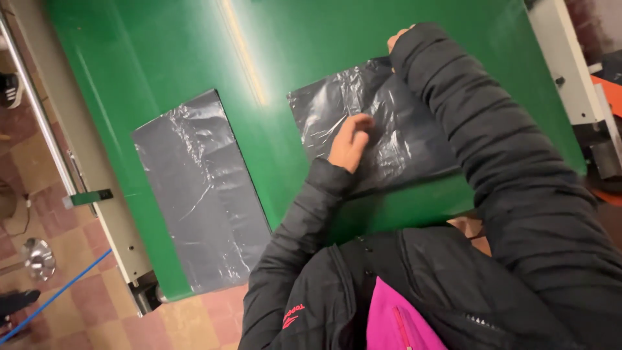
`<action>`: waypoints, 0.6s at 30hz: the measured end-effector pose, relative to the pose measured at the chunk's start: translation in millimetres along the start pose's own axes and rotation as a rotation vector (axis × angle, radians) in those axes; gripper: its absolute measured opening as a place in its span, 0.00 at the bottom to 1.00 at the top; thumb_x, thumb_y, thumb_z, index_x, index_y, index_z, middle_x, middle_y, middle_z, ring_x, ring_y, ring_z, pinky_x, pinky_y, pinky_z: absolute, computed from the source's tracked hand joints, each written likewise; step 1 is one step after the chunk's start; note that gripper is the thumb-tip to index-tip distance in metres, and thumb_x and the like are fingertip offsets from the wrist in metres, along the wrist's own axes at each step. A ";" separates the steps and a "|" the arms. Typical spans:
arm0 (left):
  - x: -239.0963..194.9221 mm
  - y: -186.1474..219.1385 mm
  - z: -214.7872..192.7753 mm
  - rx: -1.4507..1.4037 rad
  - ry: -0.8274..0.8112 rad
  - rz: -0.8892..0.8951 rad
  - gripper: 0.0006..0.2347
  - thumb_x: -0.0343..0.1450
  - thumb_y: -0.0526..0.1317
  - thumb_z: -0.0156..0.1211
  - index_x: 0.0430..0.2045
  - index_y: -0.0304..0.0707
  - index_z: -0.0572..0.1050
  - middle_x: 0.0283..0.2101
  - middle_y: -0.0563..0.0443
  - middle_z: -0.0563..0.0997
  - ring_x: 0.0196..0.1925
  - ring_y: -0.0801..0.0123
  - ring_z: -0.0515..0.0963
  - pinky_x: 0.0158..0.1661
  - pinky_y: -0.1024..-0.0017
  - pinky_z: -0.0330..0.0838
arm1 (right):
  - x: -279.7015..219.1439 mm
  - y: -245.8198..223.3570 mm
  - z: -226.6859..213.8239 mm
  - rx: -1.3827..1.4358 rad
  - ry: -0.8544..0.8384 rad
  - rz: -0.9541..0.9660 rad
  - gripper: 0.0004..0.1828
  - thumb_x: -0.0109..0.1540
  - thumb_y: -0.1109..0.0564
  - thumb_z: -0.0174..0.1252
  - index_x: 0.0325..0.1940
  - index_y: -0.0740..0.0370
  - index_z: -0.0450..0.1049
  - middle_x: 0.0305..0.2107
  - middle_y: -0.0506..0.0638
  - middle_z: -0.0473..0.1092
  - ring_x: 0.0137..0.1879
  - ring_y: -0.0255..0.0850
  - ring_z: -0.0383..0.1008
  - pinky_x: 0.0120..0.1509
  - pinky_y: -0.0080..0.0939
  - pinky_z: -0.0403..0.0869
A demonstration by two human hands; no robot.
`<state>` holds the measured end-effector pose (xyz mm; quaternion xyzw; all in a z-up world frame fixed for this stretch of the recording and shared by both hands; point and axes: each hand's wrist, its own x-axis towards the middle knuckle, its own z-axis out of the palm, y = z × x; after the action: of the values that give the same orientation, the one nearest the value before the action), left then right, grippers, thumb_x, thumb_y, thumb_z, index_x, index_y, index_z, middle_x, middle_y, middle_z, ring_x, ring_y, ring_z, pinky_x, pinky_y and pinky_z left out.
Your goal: Folding grey plastic bags and placing them into a storage basket.
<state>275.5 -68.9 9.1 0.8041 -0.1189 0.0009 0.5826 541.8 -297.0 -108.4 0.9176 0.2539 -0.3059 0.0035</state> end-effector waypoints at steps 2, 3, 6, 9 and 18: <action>3.6 -29.5 17.2 -0.816 -0.034 -0.521 0.26 0.75 0.56 0.44 0.60 0.34 0.67 0.66 0.40 0.70 0.69 0.58 0.71 0.62 0.62 0.63 | -59.4 -34.8 -24.7 -0.160 0.548 0.052 0.06 0.59 0.53 0.66 0.37 0.54 0.78 0.37 0.55 0.77 0.44 0.57 0.76 0.45 0.59 0.73; 0.7 -42.1 10.2 -0.820 -0.043 -0.516 0.26 0.75 0.56 0.44 0.60 0.34 0.67 0.66 0.40 0.70 0.69 0.58 0.71 0.62 0.62 0.63 | -91.9 -45.8 -35.8 -0.165 0.550 0.062 0.06 0.59 0.53 0.66 0.37 0.54 0.78 0.37 0.55 0.77 0.44 0.57 0.76 0.45 0.59 0.73; -24.3 -68.0 -9.1 -1.394 -0.011 -0.472 0.43 0.71 0.74 0.28 0.68 0.34 0.62 0.73 0.41 0.66 0.74 0.56 0.66 0.66 0.58 0.60 | -195.9 -89.5 -48.0 -0.044 0.882 -0.219 0.06 0.59 0.53 0.67 0.38 0.51 0.76 0.36 0.46 0.74 0.46 0.49 0.74 0.50 0.53 0.67; -44.9 -77.9 -24.7 -1.650 -0.041 -0.521 0.50 0.64 0.80 0.25 0.67 0.31 0.58 0.70 0.34 0.63 0.71 0.50 0.66 0.65 0.55 0.59 | -277.8 -119.0 -33.2 -0.066 1.069 -0.390 0.09 0.53 0.57 0.67 0.36 0.50 0.75 0.37 0.44 0.73 0.51 0.47 0.72 0.57 0.52 0.67; -120.1 -105.4 -36.4 -1.188 0.133 -0.549 0.32 0.77 0.60 0.49 0.65 0.27 0.65 0.65 0.40 0.72 0.66 0.54 0.72 0.66 0.57 0.66 | -313.0 -100.2 106.3 -0.038 1.113 -0.350 0.12 0.46 0.61 0.62 0.33 0.51 0.78 0.40 0.41 0.75 0.57 0.46 0.73 0.61 0.51 0.70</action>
<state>184.1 18.9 -94.7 0.3449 0.1467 -0.1641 0.9125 221.3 -372.1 -3.6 0.8843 0.3710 0.2308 -0.1644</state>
